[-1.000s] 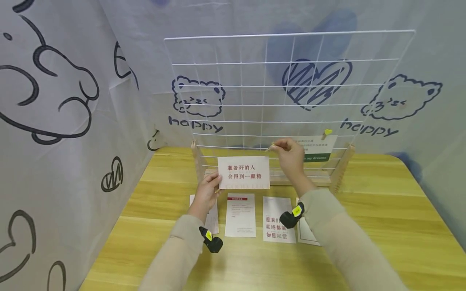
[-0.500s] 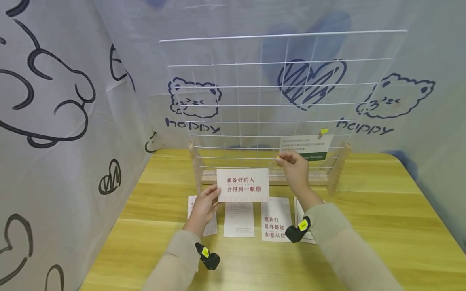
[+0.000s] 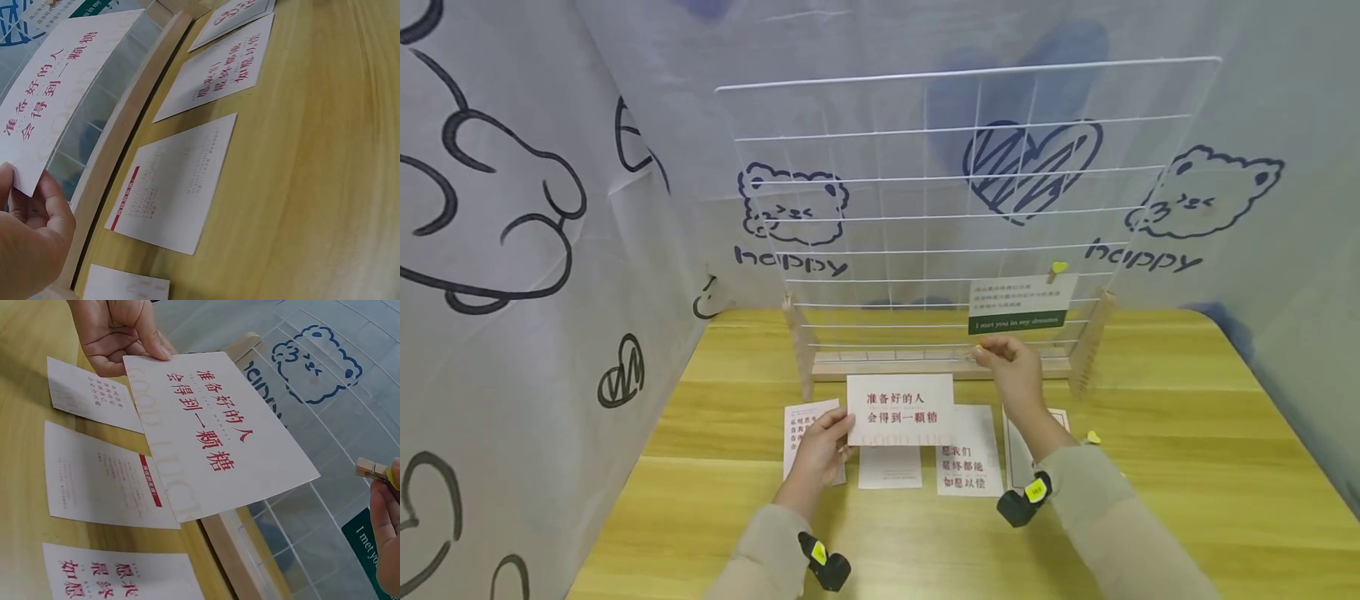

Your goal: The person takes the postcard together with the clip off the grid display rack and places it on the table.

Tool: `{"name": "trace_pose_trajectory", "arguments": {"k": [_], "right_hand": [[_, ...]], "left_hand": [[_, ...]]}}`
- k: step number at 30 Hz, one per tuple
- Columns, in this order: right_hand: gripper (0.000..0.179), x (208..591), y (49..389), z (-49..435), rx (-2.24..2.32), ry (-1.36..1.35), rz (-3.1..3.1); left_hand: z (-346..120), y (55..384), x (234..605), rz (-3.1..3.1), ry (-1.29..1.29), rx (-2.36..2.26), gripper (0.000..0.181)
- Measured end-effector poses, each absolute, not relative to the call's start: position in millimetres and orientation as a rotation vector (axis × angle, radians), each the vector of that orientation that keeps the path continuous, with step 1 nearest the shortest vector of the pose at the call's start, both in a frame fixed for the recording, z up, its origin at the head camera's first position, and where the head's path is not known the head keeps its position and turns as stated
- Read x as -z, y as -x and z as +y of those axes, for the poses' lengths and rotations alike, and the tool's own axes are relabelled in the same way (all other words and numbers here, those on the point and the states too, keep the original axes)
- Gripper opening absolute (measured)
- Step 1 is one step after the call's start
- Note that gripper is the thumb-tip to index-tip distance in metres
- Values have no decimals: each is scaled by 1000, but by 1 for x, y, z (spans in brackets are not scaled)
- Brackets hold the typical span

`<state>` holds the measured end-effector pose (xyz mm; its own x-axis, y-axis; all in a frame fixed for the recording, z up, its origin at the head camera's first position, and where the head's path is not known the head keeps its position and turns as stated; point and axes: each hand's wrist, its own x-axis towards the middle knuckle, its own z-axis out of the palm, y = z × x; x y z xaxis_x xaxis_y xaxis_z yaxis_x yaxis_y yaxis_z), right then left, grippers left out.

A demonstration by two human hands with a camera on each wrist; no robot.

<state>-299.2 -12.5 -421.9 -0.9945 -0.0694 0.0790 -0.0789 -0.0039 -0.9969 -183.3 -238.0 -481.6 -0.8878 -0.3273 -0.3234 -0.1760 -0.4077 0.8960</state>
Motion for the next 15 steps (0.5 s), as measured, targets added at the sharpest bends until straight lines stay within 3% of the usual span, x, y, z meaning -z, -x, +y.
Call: {"name": "trace_pose_trajectory", "arguments": {"k": [11, 15], "right_hand": [[18, 438, 278, 5, -2322, -171, -2204], [20, 468, 283, 14, -2342, -209, -2167]], "left_hand": [[-235, 164, 494, -1711, -737, 2436, 25], [-234, 157, 499, -1726, -732, 2431, 28]]}}
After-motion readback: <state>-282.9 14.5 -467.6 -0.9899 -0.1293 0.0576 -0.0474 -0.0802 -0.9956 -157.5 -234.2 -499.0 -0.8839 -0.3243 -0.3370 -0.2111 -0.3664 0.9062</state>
